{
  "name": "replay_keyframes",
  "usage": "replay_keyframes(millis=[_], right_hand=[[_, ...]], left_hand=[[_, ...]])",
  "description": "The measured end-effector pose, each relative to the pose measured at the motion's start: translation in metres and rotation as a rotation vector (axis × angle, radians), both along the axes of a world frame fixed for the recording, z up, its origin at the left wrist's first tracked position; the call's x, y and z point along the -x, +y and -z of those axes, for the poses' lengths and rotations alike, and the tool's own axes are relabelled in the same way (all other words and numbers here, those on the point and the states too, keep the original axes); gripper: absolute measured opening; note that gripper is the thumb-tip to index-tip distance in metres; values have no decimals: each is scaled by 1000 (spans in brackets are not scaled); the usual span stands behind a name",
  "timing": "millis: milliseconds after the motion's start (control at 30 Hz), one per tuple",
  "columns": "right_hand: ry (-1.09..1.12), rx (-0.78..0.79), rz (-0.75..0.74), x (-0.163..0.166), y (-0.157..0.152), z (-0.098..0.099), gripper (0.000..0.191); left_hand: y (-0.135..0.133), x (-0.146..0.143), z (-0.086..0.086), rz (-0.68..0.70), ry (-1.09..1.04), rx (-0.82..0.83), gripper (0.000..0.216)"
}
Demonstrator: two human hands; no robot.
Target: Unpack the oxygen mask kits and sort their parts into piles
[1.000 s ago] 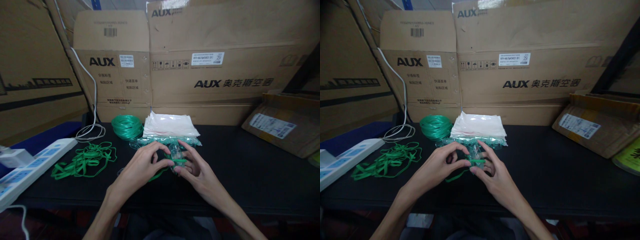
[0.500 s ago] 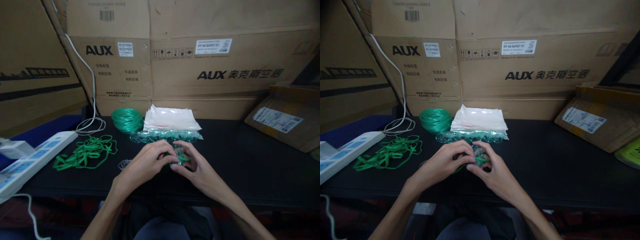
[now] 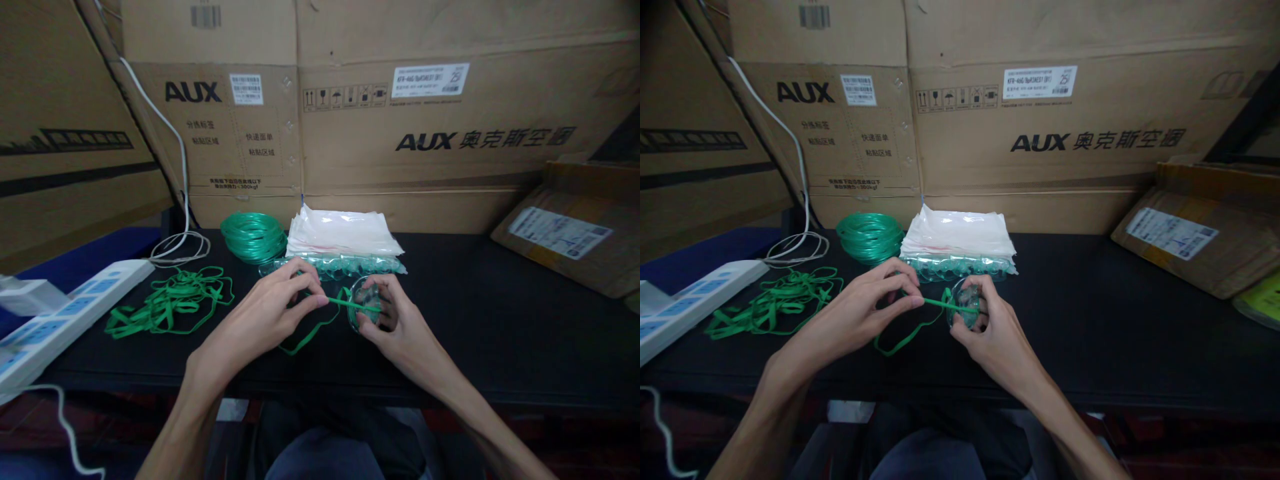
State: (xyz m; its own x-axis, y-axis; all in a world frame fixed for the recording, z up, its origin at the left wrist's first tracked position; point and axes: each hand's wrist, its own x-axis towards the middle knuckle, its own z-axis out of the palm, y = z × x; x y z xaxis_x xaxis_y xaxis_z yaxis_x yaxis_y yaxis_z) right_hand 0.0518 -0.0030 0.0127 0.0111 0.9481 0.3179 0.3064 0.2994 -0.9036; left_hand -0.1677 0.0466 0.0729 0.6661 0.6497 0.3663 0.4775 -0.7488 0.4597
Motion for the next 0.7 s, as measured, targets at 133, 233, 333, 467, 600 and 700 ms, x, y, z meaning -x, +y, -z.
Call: replay_keyframes(millis=[133,233,333,467,600,700], right_hand=[[-31,8,94,-1,3,2,35],[-70,-7,159,-2,3,4,37],[-93,-29,198,-2,3,3,39],[-145,-34,234,0,0,0,40],[-177,-66,218,2,-1,-4,40],[-161,-75,133,2,-2,-4,40]], left_hand=[[5,11,-2,-31,0,5,18],[8,14,-3,-46,8,24,20],[8,17,-4,-85,13,21,21],[9,20,-7,-123,-1,4,22],[5,12,-4,-143,2,20,21],[-1,-4,1,-86,-3,34,16]])
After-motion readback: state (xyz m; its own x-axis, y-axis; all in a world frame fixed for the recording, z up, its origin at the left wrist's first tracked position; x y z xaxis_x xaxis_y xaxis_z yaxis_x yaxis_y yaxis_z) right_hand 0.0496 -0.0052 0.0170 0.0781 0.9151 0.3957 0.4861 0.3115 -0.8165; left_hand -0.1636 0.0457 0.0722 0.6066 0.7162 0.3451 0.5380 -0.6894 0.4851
